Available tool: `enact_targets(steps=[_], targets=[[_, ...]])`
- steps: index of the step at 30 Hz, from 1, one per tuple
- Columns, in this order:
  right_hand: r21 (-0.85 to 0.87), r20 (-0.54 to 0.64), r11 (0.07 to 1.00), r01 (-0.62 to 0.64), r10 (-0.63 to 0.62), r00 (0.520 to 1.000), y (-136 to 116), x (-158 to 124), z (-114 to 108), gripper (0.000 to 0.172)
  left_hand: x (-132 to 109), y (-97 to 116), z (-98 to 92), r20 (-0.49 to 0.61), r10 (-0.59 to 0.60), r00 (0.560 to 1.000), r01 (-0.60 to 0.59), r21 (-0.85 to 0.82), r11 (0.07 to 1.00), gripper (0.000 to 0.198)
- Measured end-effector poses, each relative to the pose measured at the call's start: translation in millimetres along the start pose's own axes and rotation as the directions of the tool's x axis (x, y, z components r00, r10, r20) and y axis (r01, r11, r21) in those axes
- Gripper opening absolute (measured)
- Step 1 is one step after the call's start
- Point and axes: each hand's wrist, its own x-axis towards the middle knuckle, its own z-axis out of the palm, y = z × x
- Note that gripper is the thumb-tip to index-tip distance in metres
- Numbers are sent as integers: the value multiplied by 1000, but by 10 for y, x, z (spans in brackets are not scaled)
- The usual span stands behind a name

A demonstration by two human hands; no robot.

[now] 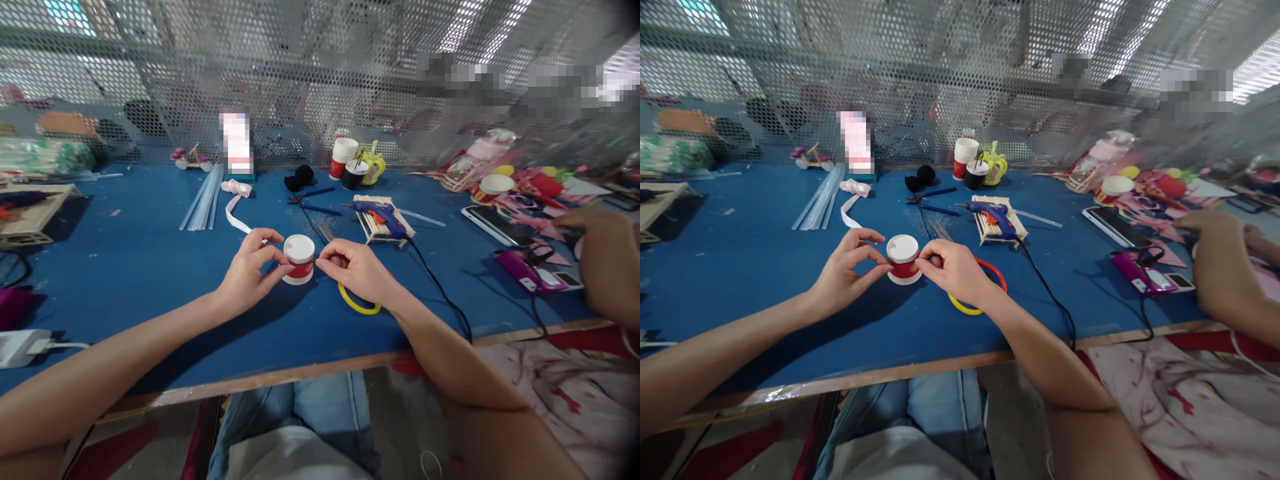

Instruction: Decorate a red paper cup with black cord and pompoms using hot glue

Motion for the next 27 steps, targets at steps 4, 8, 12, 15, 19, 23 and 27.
enact_targets(steps=[4, 8, 12, 15, 19, 23, 27], targets=[[16, -27, 993, 115, -114, 993, 50, 50, -11, 9, 21, 11, 14, 27, 8, 1000, -7, -44, 999, 10], [84, -25, 986, 142, -140, 990, 77, 69, 2, 9, 10, -5, 28, 57, -2, 998, 7, -81, 997, 9], [134, -28, 982, 135, -132, 991, 83, 78, 16, 10, 0, -23, 48, 57, -9, 998, 15, -107, 994, 9], [149, -39, 980, 134, -130, 991, 104, 86, 36, 10, 4, -36, 66, 64, -15, 998, 23, -129, 991, 9], [159, -42, 979, 124, -119, 992, 128, 93, 63, 9, 9, -53, 83, 69, -22, 997, 34, -177, 984, 7], [169, -46, 978, 122, -115, 992, 120, 88, 68, 10, 7, -67, 78, 62, -22, 998, 34, -189, 981, 7], [167, -46, 979, 120, -114, 992, 112, 78, 66, 10, 7, -77, 69, 68, -15, 998, 27, -181, 983, 7]])
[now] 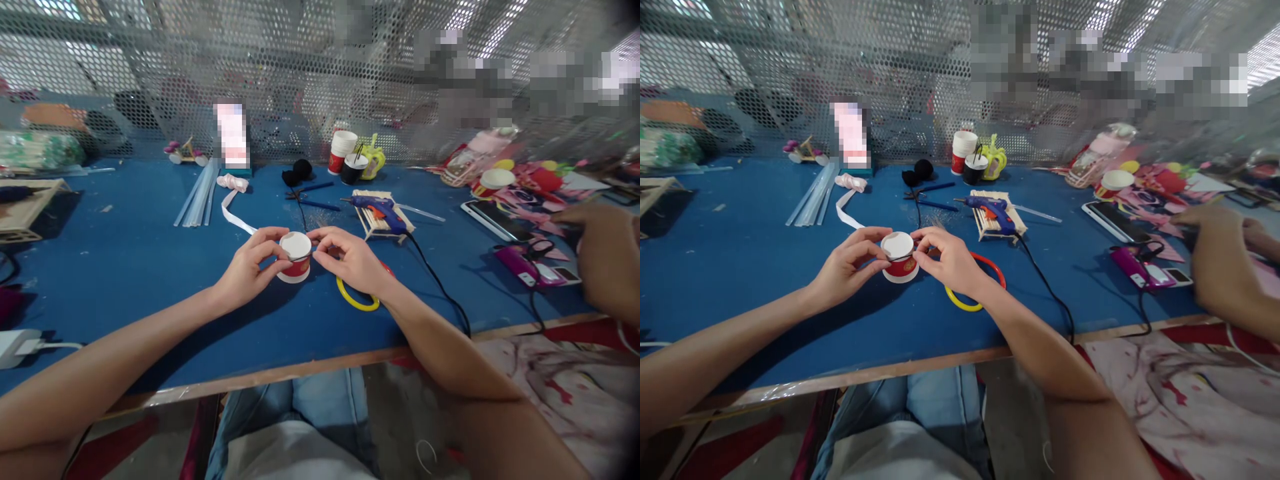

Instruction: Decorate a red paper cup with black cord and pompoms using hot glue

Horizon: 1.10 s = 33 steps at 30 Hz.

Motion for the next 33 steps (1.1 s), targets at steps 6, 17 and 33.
enact_targets(steps=[6, 17, 33], targets=[[-12, 3, 1000, 0, 0, 1000, 2, -2, 15, 10, 0, -2, 1, 8, -22, 1000, 22, -27, 999, 8], [-5, -11, 1000, -20, 20, 1000, -16, 8, 31, 8, 13, 24, -12, -5, -18, 1000, 18, -13, 1000, 8], [-11, -29, 1000, -27, 26, 999, -30, 25, 50, 12, 15, 18, -5, -23, -36, 999, 36, -30, 999, 10]])
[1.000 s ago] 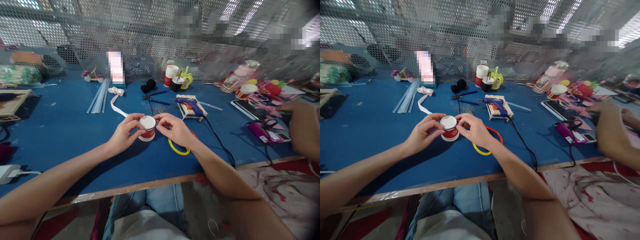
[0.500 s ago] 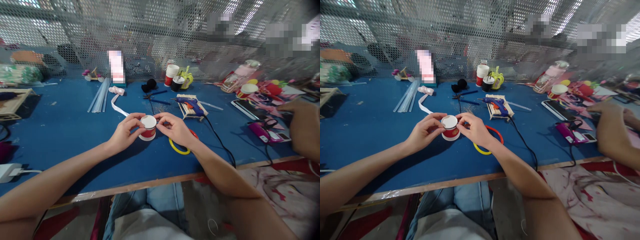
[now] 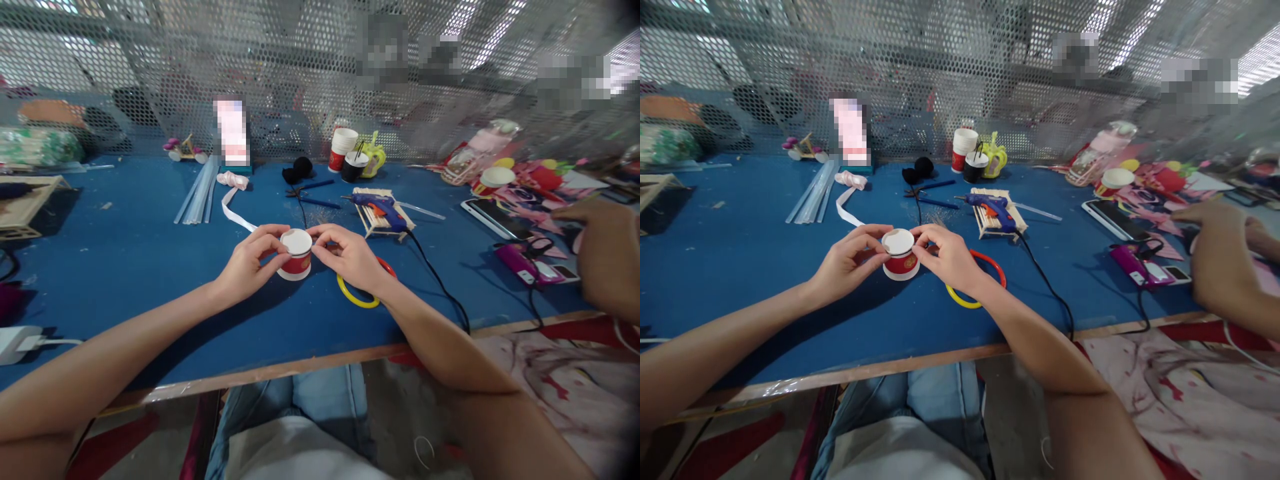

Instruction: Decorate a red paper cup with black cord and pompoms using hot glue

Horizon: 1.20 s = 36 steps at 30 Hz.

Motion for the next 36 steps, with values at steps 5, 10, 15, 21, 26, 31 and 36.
enact_targets(steps=[5, 10, 15, 21, 26, 31, 36], targets=[[14, -28, 1000, 21, -21, 999, 10, 42, 26, 13, 21, -43, -20, -13, -54, 998, 53, -80, 995, 12], [63, -43, 998, -14, 16, 999, -12, 54, 30, 12, 54, -47, -43, 33, -203, 979, 204, -285, 937, 18], [74, -48, 996, -58, 62, 997, -48, 28, 13, 13, 64, 14, -48, 94, -276, 956, 289, -432, 854, 24], [59, -57, 996, -68, 71, 996, -95, 7, 8, 13, 53, 49, -45, 108, -295, 949, 311, -463, 830, 25], [53, -58, 994, -95, 98, 994, -126, 4, 12, 13, 41, 31, -26, 106, -289, 951, 304, -461, 833, 23], [70, -56, 992, -109, 113, 992, -140, 2, 16, 14, 39, 37, -22, 104, -278, 955, 294, -449, 844, 24], [89, -64, 989, -120, 126, 990, -161, -1, 26, 13, 41, 55, -27, 93, -293, 951, 303, -452, 839, 26]])
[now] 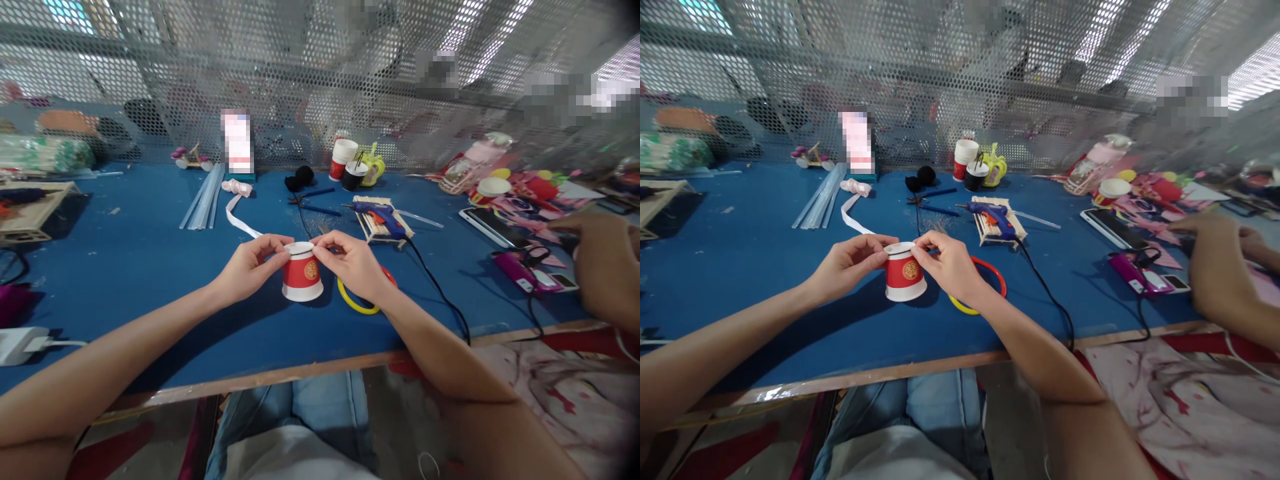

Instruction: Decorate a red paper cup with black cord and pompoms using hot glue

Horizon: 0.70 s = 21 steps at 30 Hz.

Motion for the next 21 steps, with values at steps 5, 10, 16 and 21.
enact_targets(steps=[5, 10, 16, 21], targets=[[13, -6, 1000, -13, 13, 1000, 8, -11, 8, 14, -8, 16, 9, 3, -43, 999, 43, -50, 998, 27], [23, -10, 1000, -12, 12, 1000, 21, -19, 14, 14, -10, 12, 13, 5, -49, 999, 49, -69, 996, 27], [19, -13, 1000, -16, 17, 1000, 8, -6, 27, 14, -18, 7, 18, 10, -45, 999, 46, -69, 997, 24], [5, -17, 1000, -19, 19, 1000, 4, -16, 24, 13, -34, 7, 35, 8, -17, 1000, 17, -42, 999, 22]])
